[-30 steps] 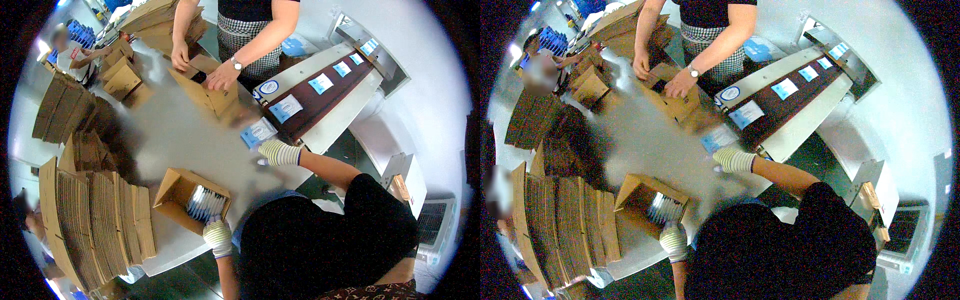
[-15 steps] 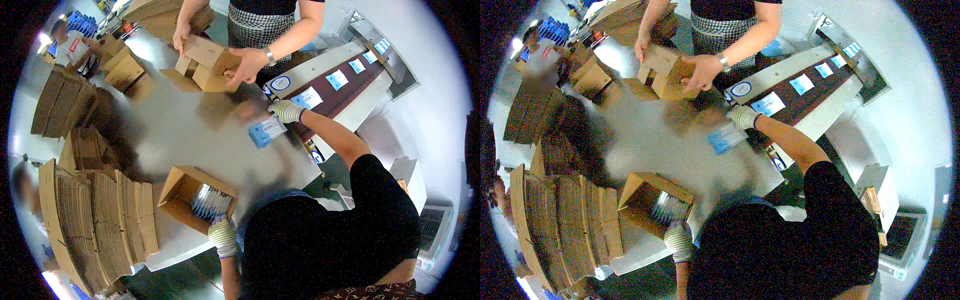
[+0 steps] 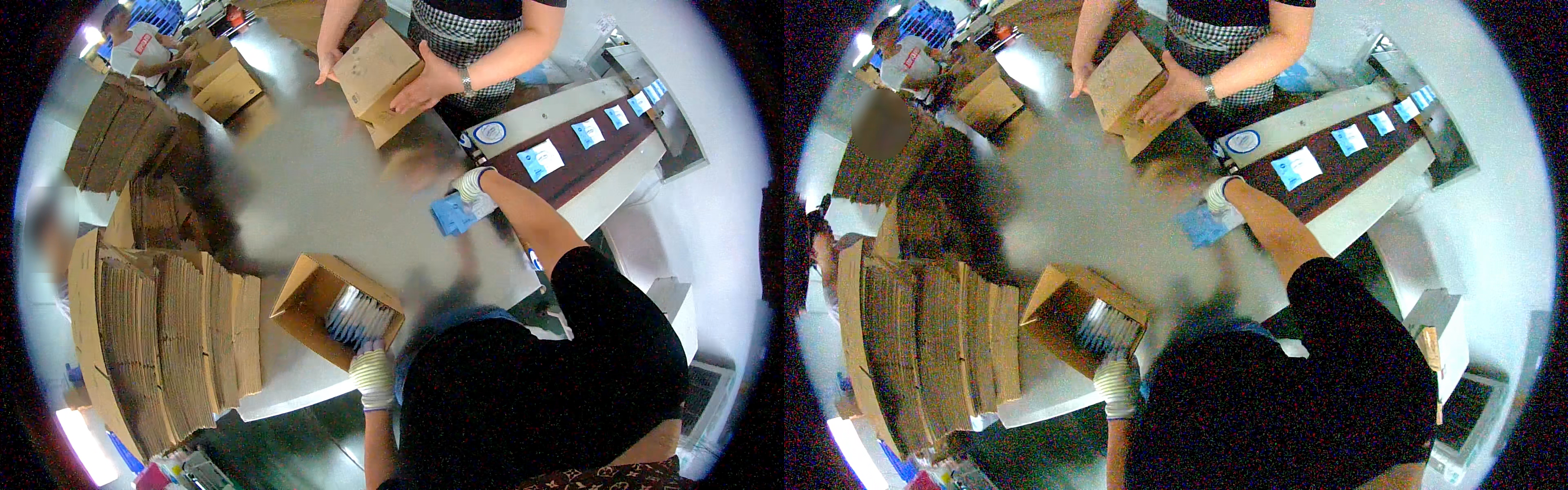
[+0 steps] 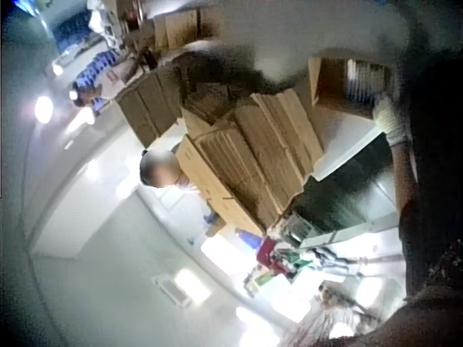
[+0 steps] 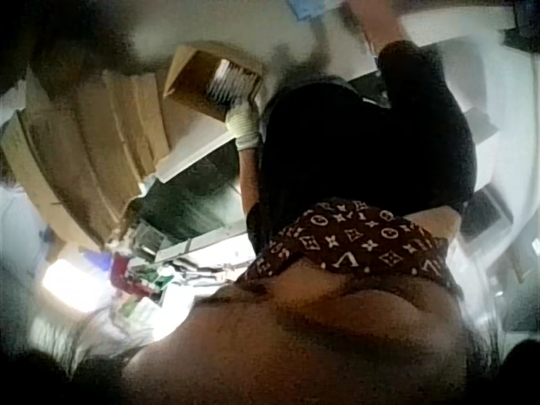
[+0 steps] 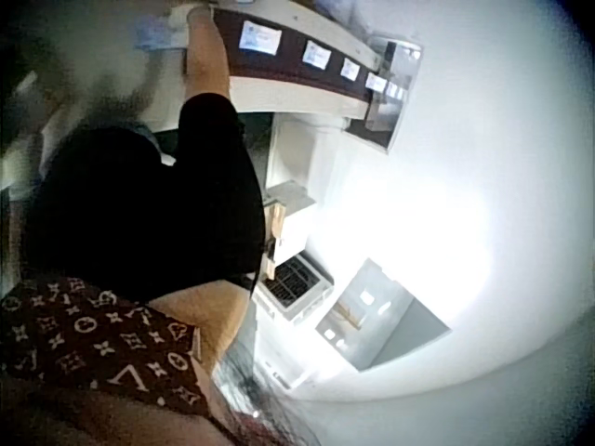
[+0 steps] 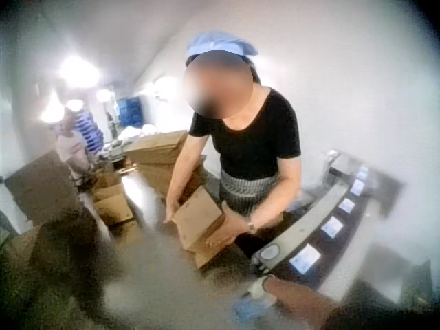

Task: The person picks up flat cardboard sheets, folds them into boxes, and then packs small blue and white packaged items into the boxes.

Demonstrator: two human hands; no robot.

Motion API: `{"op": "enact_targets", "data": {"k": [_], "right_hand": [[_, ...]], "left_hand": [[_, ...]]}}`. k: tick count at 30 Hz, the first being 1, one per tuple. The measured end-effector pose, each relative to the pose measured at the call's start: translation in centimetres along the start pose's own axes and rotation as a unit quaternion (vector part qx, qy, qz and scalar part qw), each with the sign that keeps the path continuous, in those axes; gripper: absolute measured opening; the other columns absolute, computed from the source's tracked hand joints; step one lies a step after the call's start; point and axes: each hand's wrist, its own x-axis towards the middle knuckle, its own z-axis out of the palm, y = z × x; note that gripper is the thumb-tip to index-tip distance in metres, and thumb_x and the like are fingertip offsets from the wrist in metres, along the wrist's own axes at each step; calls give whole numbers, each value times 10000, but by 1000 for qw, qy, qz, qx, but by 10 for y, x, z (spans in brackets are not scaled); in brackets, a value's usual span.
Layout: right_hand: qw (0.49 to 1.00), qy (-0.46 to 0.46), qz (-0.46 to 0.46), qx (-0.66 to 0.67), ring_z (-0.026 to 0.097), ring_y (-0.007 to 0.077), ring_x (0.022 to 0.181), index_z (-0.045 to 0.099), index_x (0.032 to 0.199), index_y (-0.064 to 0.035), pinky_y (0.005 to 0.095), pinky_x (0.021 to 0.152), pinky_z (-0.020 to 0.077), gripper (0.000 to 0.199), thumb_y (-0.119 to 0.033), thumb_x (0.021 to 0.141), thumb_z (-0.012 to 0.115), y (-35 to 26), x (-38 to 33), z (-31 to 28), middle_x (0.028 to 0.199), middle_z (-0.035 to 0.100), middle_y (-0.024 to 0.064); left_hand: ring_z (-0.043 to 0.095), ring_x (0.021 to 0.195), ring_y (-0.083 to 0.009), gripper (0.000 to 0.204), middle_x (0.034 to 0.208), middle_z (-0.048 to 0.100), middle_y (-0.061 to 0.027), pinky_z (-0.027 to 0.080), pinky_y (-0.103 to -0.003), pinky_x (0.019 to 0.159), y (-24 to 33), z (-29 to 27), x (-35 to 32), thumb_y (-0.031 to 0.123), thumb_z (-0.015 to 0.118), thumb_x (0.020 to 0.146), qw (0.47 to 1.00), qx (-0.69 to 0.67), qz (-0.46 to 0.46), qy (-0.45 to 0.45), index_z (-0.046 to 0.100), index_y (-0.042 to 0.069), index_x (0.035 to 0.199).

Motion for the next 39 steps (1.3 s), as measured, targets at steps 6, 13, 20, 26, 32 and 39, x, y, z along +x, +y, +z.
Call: {"op": "enact_targets", "data": {"k": [6, 13, 20, 26, 32, 39], "right_hand": [[997, 15, -29, 69, 640, 267, 827, 655, 951, -77, 394, 739, 503, 419, -340, 627, 696, -63, -54, 28, 849, 667, 99], [908, 403, -116, -16, 623, 325, 804, 606, 940, -50, 441, 690, 493, 430, -371, 661, 669, -181, -111, 168, 909, 633, 178], [919, 297, -74, 248, 591, 332, 936, 456, 1191, 8, 392, 824, 470, 677, -377, 696, 709, -194, -145, 77, 1025, 597, 204], [690, 355, -570, 271, 594, 243, 949, 492, 1110, -10, 342, 828, 470, 590, -318, 671, 736, -299, -218, -61, 1053, 597, 130], [854, 428, -249, -159, 524, 295, 1059, 470, 1157, -27, 427, 887, 409, 538, -242, 698, 651, -373, -65, -26, 1106, 553, 164], [865, 203, -459, 3, 614, 322, 748, 577, 871, -55, 425, 670, 500, 443, -461, 707, 645, -322, -171, 2, 797, 619, 161]], "left_hand": [[591, 762, -216, 232, 857, 600, -57, 453, -356, 649, -3, 1, -4, 209, 535, 741, 1000, -3, 10, 19, 583, 92, 935], [572, 763, -217, 153, 792, 557, -50, 447, -355, 659, 2, -4, -5, 180, 507, 741, 998, -21, 17, 53, 563, 113, 867], [579, 745, -225, 147, 811, 565, -63, 449, -363, 642, -5, 10, -8, 178, 482, 771, 1000, -14, 21, 16, 560, 113, 876], [585, 702, -227, 130, 787, 568, -70, 449, -363, 597, 4, 12, -17, 146, 442, 800, 999, -16, 23, -23, 548, 98, 859], [553, 713, -193, 98, 763, 538, -43, 419, -341, 581, 14, 31, -40, 175, 456, 787, 996, 40, 66, 49, 524, 128, 839], [533, 802, -216, 164, 818, 545, -54, 412, -362, 684, -9, 6, -37, 210, 510, 763, 991, -55, 26, 120, 553, 107, 883]]}}
